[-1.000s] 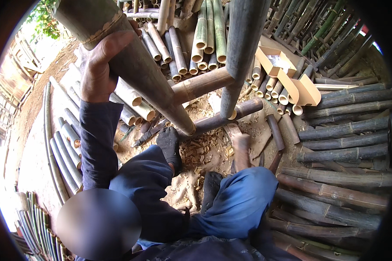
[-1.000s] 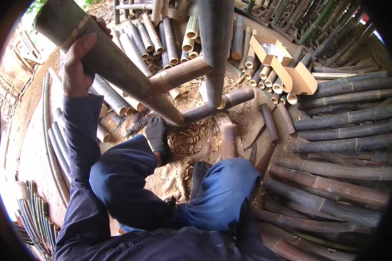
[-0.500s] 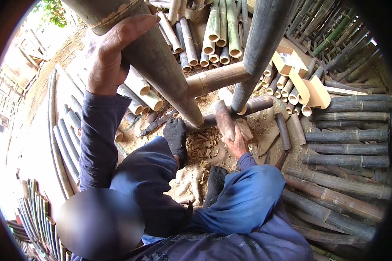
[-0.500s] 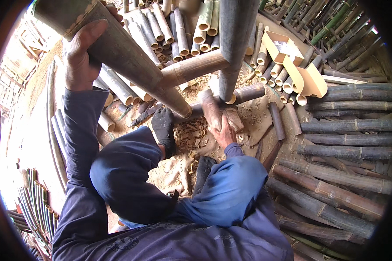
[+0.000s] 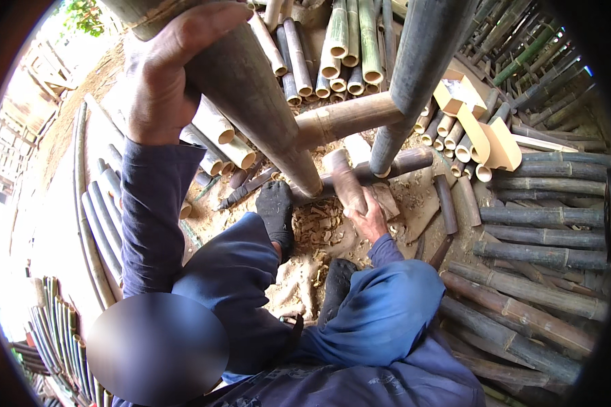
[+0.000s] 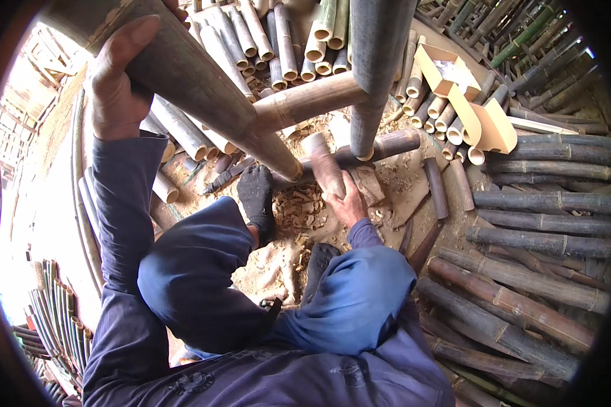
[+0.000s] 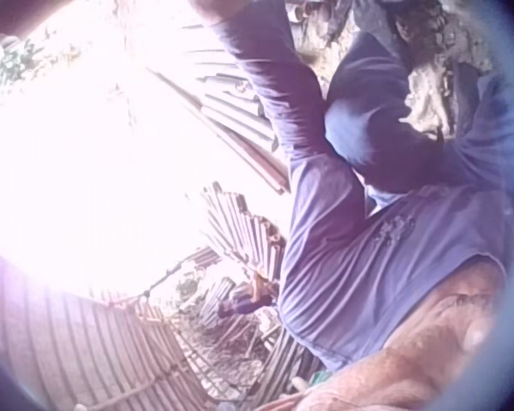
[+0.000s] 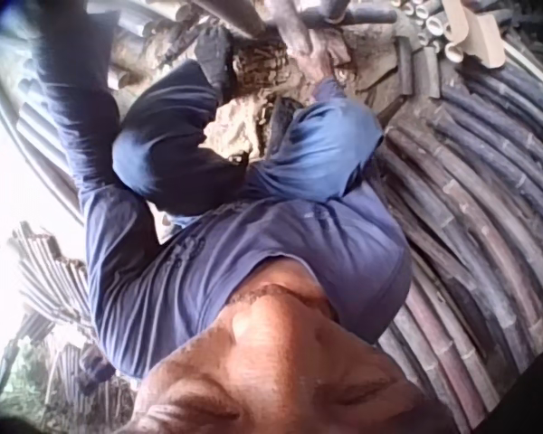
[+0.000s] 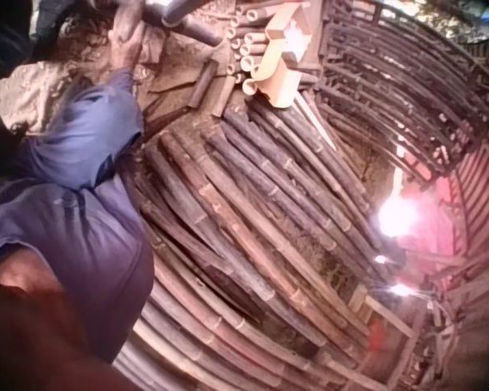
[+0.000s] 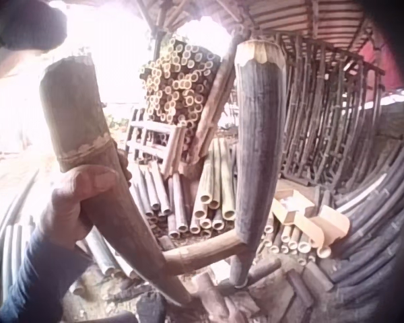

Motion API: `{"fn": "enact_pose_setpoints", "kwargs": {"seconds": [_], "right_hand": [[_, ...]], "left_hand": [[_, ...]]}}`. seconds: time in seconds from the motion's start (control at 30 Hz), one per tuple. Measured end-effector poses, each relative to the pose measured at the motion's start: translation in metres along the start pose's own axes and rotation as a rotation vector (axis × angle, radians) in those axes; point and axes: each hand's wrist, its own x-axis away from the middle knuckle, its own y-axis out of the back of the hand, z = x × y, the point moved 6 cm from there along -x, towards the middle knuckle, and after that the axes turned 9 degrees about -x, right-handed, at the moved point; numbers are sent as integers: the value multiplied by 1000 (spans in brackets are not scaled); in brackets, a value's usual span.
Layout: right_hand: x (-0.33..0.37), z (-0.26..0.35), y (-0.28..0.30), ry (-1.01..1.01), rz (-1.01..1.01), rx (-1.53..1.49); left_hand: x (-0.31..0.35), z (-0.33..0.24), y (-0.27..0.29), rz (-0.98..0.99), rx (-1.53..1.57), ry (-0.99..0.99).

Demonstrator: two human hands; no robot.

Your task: The person carves holes into bamboo poles using a knife and assembles them by inserting the ends of other poles into the openings to form a structure.

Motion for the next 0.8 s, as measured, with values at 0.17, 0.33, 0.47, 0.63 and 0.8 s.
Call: {"fn": "enact_pose_setpoints", "kwargs": {"seconds": [0.17, 0.33, 0.47, 0.63, 0.8], "right_hand": [[-6, -10, -3, -174, -203, -150], [1, -11, 3, -198, -125, -88], [17, -20, 9, -25, -71, -144], [88, 0, 17, -228, 159, -221], [133, -18, 156, -225, 16, -132]], "left_hand": [[-2, 6, 5, 38, -87, -17], [-1, 9, -6, 132, 3, 108], [-16, 3, -53, 198, -178, -94], [-34, 8, -40, 303, 8, -47], [-30, 13, -55, 276, -159, -161]]}}
